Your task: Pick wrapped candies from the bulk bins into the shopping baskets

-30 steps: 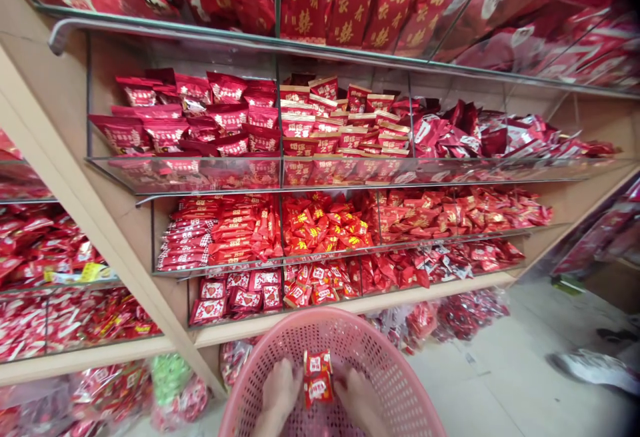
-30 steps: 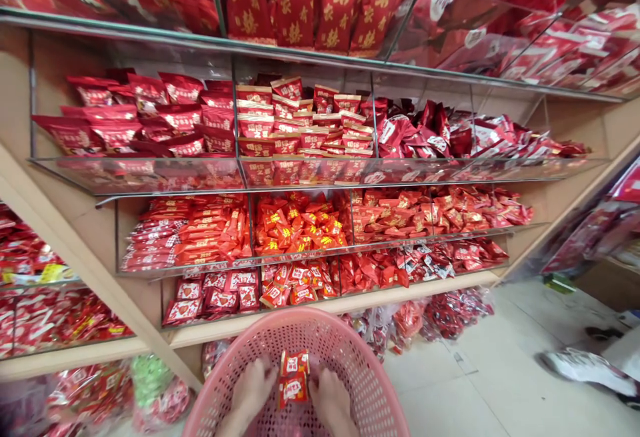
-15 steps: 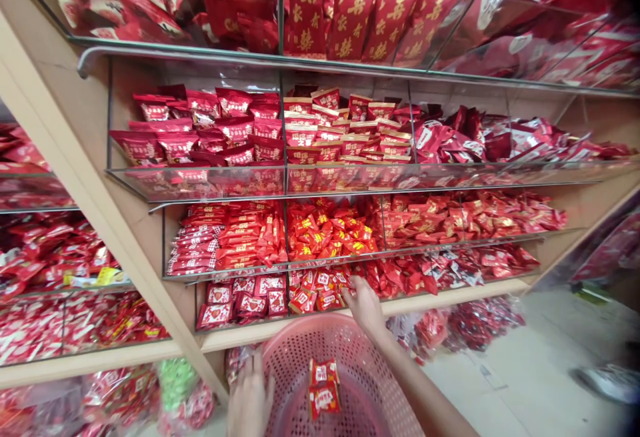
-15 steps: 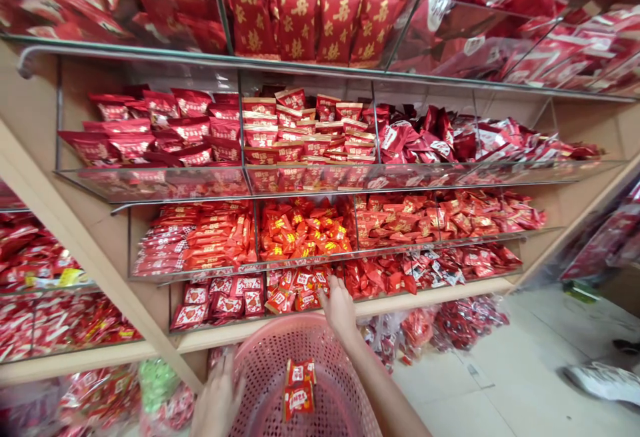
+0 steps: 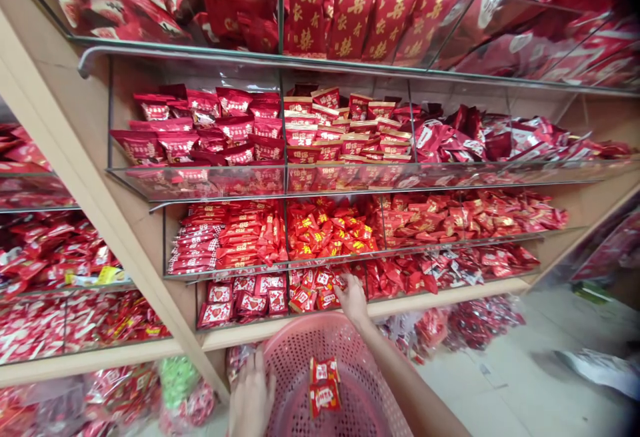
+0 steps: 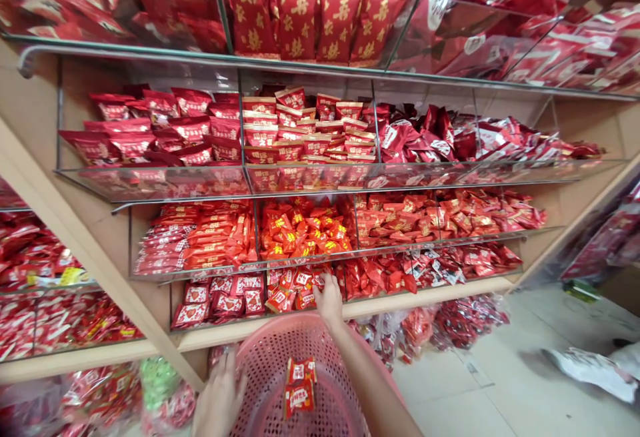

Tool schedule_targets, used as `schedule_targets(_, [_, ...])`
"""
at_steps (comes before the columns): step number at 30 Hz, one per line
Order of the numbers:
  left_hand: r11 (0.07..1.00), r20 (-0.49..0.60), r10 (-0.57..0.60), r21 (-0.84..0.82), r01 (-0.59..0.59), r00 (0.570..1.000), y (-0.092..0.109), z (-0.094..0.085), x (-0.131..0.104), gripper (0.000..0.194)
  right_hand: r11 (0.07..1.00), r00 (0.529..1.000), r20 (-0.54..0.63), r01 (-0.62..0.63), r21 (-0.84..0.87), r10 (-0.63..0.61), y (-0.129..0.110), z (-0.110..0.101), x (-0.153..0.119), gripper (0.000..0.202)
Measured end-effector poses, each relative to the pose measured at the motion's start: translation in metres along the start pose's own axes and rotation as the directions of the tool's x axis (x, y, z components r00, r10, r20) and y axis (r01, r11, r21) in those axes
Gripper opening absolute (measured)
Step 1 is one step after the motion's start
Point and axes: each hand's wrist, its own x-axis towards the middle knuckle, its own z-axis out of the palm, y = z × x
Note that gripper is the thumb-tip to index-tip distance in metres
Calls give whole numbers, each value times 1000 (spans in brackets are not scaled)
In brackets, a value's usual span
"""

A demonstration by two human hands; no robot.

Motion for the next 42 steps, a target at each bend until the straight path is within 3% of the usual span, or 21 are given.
schedule_targets(5, [1000,-5,12,-13,-12,1000,0,-1,-1,43,995,998,-52,24,102,-18,9,6,0,21])
schedule_targets(10, [1000,-3,9,-25,-9,1000,0,-2,-1,43,967,996,-8,84,241,-85,7,2,-5,21])
schedule_targets(19, [1000,0,9,-21,-9,1000,1,-3,0,43,956,999,44,14,295,-28,15,4,-12,27])
schedule_targets(23, [1000,33,5,-13,-4,999,2,-4,1,44,960,994,-8,105,259,-107,0,-10,-19,29])
schedule_targets(27, [1000,30,11,-10,-11,999,2,-6,1,44,945,955,-9,296,138,-298,-21,-34,-30,45])
schedule_targets(29, [1000,19,17,-9,-17,1000,2,-6,0,44,931,931,43,359,66,-363,-28,-44,-39,48])
schedule_targets(32, [1000,2,27,-4,-27,1000,2,-7,-1,43,914,886,234,406,22,-399,-28,-50,-58,48])
schedule_targets(37, [999,-10,35,6,-35,999,3,-8,-2,42,882,737,561,470,-23,-378,-8,-37,-94,53])
schedule_targets(39, [999,-1,33,6,-33,999,2,-8,-2,42,873,701,625,484,-62,-344,0,-30,-104,55])
schedule_targets(42, [999,-3,34,4,-34,999,2,-7,-3,43,868,685,664,485,-109,-300,7,-23,-109,57])
